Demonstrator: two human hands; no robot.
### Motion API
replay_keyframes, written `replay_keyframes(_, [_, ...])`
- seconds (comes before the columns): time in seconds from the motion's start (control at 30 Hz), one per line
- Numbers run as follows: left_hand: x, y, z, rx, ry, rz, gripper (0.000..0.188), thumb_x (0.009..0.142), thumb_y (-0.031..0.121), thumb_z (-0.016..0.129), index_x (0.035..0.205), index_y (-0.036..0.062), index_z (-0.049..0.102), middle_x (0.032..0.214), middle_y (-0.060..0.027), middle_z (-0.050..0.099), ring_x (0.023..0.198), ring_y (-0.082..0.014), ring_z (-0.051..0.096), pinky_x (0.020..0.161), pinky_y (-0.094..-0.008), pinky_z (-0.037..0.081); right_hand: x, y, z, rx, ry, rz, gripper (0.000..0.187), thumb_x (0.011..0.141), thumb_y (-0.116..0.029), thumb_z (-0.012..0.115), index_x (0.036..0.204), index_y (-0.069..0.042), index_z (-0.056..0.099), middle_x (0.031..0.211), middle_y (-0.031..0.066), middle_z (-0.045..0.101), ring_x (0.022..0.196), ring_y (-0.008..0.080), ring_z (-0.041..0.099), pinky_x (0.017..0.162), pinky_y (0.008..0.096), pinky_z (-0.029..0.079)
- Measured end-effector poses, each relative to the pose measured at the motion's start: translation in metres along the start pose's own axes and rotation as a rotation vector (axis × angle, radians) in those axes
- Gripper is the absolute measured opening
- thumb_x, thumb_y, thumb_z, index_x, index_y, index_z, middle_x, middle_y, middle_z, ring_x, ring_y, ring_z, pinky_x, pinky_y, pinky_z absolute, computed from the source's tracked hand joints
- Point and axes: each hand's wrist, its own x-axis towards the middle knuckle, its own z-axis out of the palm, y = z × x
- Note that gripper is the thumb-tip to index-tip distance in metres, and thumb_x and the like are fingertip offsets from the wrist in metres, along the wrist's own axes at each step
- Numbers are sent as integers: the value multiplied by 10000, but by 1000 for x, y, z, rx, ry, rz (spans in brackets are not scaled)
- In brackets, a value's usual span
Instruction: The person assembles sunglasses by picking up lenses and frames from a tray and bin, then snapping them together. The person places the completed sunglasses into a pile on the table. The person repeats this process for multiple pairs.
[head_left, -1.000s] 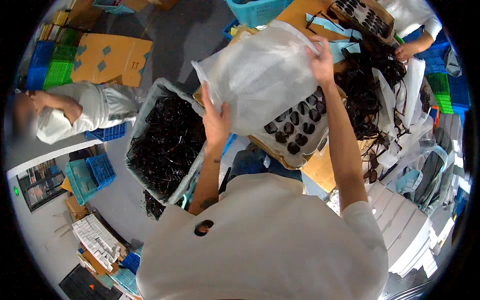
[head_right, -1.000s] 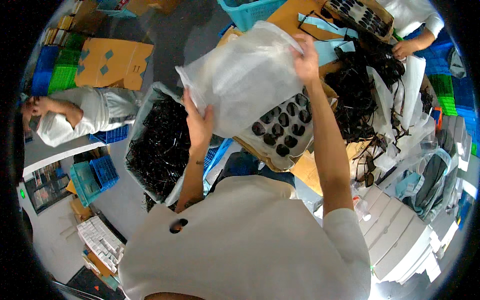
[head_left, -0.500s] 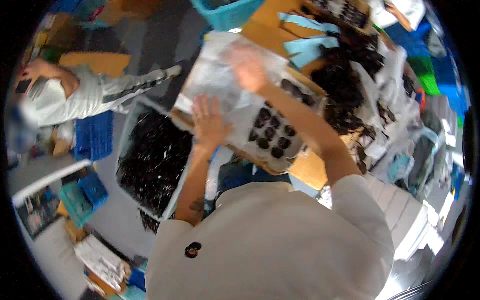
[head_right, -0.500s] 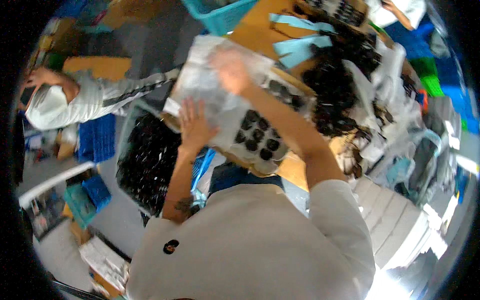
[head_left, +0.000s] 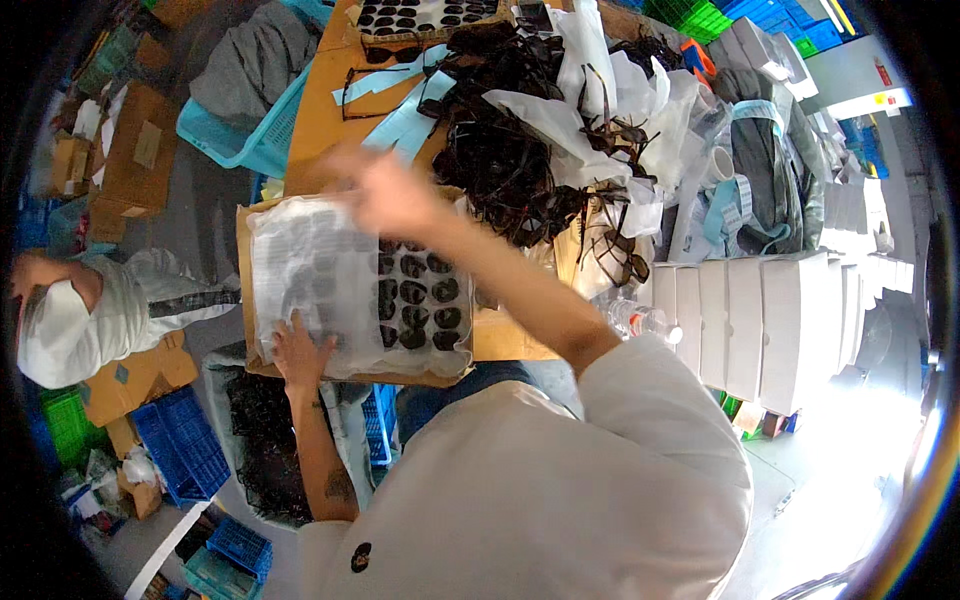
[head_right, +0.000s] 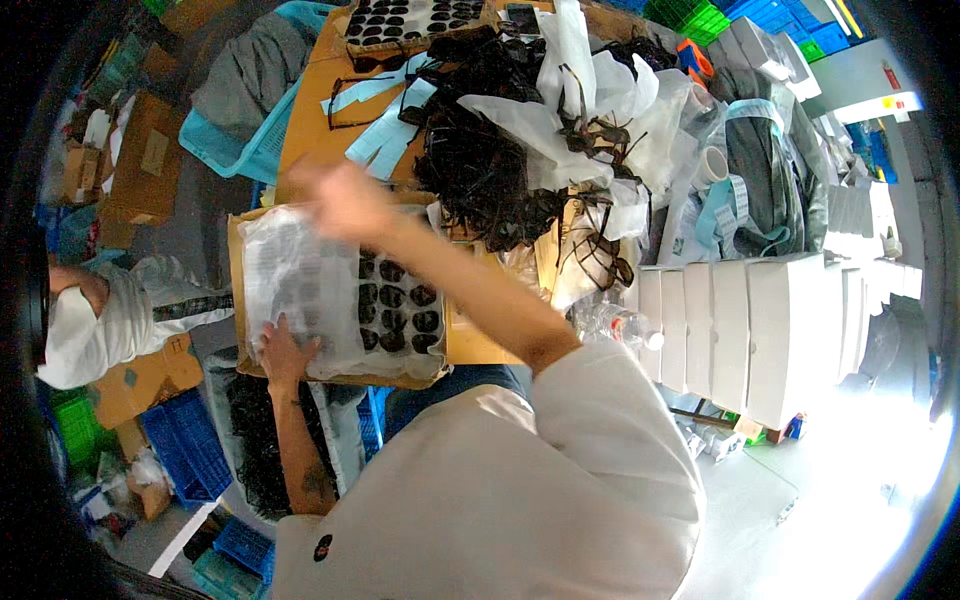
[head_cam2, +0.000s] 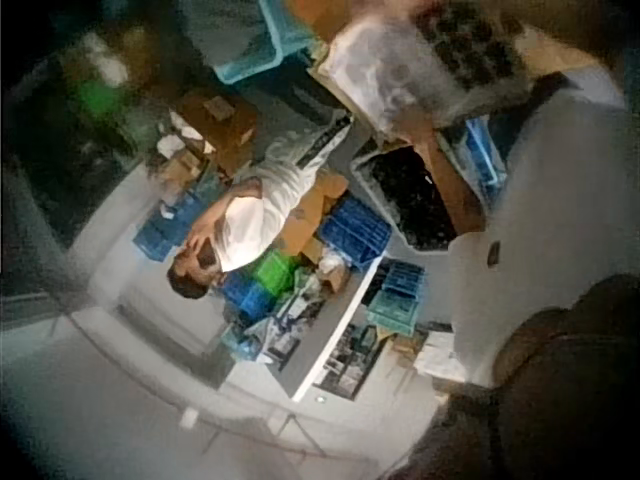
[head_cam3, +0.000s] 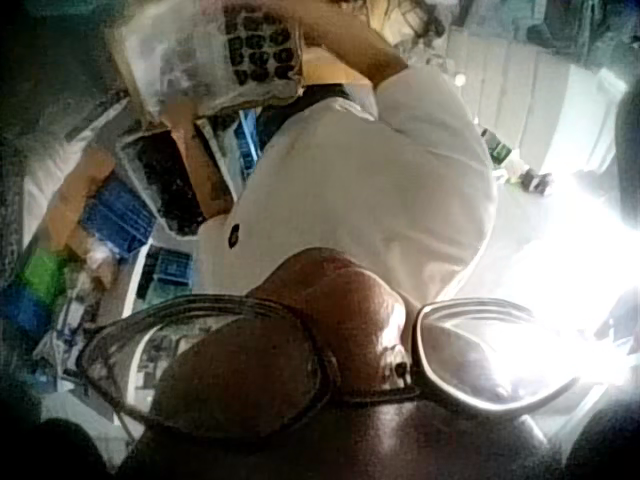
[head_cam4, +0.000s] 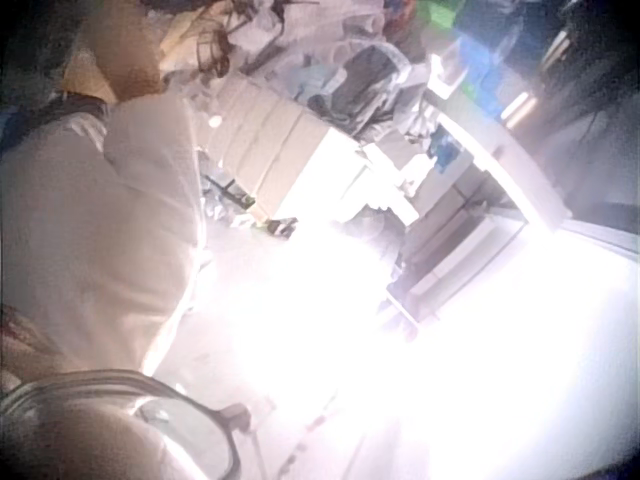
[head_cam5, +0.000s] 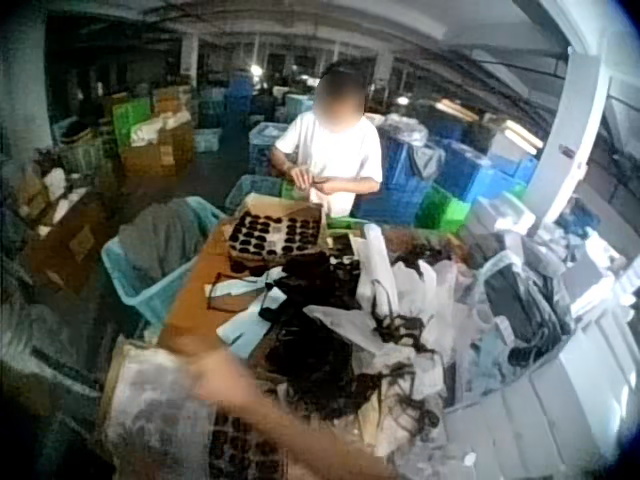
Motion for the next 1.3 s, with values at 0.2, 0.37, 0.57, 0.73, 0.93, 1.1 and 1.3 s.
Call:
replay_keyframes(0.2, [21, 9, 22, -65, 55, 66, 1004, 754, 465, 780, 1542, 172, 229, 1554, -288, 230, 1373, -506, 321, 1052, -618, 351, -72, 150, -179, -1061, 191, 480, 336, 748, -124, 706, 1067, -38, 647, 1045, 188, 659, 1048, 348, 620, 895, 469, 490])
replay_keyframes(0.37, [18, 10, 12, -115, 128, 100, 871, 824, 422, 742, 1518, 122, 309, 1524, -263, 321, 1377, -468, 345, 1055, -582, 370, -85, 148, -220, -713, 687, 352, 141, 883, -159, 641, 989, -67, 650, 857, 193, 692, 808, 376, 673, 715, 457, 525])
replay_keyframes(0.57, [-29, 124, -90, -1102, 192, 530, 710, 897, 327, 713, 1478, 71, 396, 1504, -190, 409, 1409, -345, 364, 1089, -470, 398, -81, -21, -183, -338, 847, -231, 76, 892, -25, 662, 931, 10, 608, 804, 166, 652, 651, 223, 640, 604, 301, 502])
replay_keyframes(0.73, [-42, 162, -103, -1857, -105, 1045, 1166, 738, 544, 802, 1568, 155, 82, 1608, -114, 200, 1465, -284, 230, 1170, -489, 259, -118, -84, -91, 3, 147, -469, 222, 723, -38, 777, 916, -40, 669, 916, 104, 691, 857, 300, 672, 751, 394, 535])
replay_keyframes(0.93, [-74, 127, -39, -2101, -239, 707, 568, 918, 297, 682, 1373, 21, 483, 1366, -87, 553, 1245, -230, 539, 1039, -397, 448, -141, -37, -53, 0, 590, 93, 652, 826, -262, 775, 1327, 31, 478, 1340, 179, 539, 1193, 278, 545, 1028, 381, 416])
replay_keyframes(1.1, [-85, 108, -27, -2360, -148, 829, 405, 984, 242, 555, 1319, 17, 525, 1328, -108, 569, 1237, -254, 528, 1075, -434, 397, -140, -3, -30, 702, -17, 670, 546, 891, -281, 734, 1309, 4, 530, 1219, 70, 611, 1098, 174, 567, 947, 333, 459])
replay_keyframes(1.3, [-95, 69, -35, -2369, 389, 615, 605, 1017, 352, 478, 1512, 62, 285, 1519, -100, 389, 1405, -261, 343, 1166, -449, 263, -119, -5, -18, 1070, 591, 593, 385, 970, -274, 639, 1199, 35, 613, 1095, 78, 655, 960, 176, 631, 879, 343, 517])
